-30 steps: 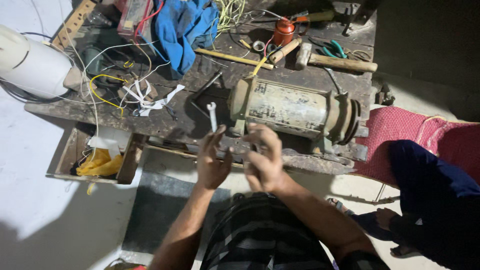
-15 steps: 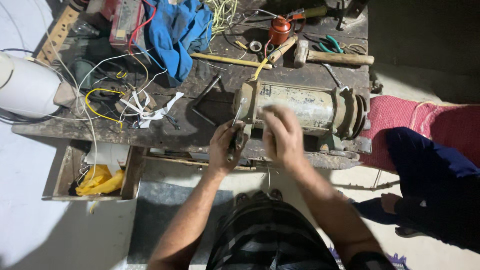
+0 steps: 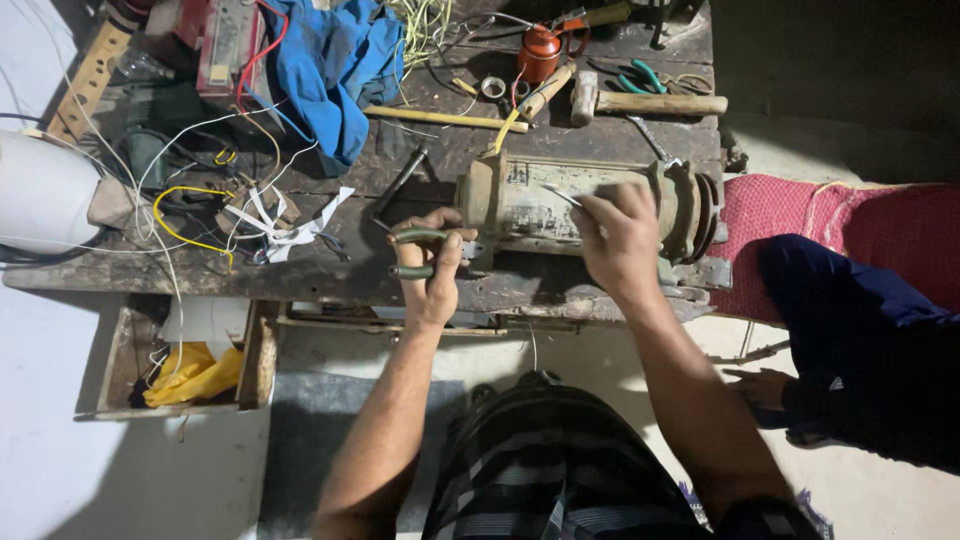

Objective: The person uses a wrench to loosen and tighten bolts on a cylindrical motor mounted on a wooden workbench. They repeatedly adjust the motor's position and reposition the wrench while working on the fasteners.

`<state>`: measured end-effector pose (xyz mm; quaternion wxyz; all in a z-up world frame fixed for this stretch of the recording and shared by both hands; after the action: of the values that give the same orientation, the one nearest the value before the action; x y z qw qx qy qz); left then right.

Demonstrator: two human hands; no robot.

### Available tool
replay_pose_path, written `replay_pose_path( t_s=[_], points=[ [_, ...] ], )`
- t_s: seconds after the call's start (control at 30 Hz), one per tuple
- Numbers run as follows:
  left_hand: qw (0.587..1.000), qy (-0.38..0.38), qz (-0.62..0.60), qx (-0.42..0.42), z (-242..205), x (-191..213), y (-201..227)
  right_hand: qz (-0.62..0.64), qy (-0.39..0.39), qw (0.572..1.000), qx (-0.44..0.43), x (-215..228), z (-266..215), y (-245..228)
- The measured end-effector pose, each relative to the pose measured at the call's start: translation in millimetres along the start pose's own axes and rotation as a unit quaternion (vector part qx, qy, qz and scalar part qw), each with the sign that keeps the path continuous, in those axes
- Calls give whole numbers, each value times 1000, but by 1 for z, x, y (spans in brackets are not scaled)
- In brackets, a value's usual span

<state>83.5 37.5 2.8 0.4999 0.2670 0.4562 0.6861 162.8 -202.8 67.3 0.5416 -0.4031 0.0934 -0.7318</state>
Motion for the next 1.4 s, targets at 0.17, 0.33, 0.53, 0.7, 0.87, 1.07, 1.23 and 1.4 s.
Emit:
replay_pose_path(
  t_s=[0.17, 0.33, 0.53, 0.7, 0.87, 1.07, 1.23, 1.4],
  points=[
    [997, 14, 31, -63, 4, -15, -3, 273, 50, 933, -230, 37, -66, 13],
    [997, 5, 57, -55, 10, -24, -8, 424, 84, 872, -229, 45, -124, 21],
    [998, 0, 61, -9, 20, -24, -22, 380, 57, 861, -334, 55, -166, 18],
    [999, 7, 36, -10, 33, -29, -21, 405, 54, 855, -319, 66, -167, 14],
    [998, 35, -44, -10, 47, -36, -18, 408, 64, 845, -340, 68, -169, 18],
    [997, -25, 53, 44, 60, -31, -27, 398, 42, 845, -354, 67, -179, 25],
    [996, 15, -87, -7, 71, -38, -23, 402, 38, 848, -344, 69, -188, 31],
    [997, 6, -75, -2, 79, -35, -15, 419, 38, 837, -349, 73, -196, 33]
  ],
)
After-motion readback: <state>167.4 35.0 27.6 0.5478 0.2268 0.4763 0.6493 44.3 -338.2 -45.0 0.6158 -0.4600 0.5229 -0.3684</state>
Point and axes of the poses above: each hand's wrist, its own z-axis towards the middle knuckle, its own x-axis out of the back of the hand, y = z × x, the point moved 1 cm from there along z, towards the middle knuckle, and after that the axes turned 14 degrees about z, right-handed, at the moved point
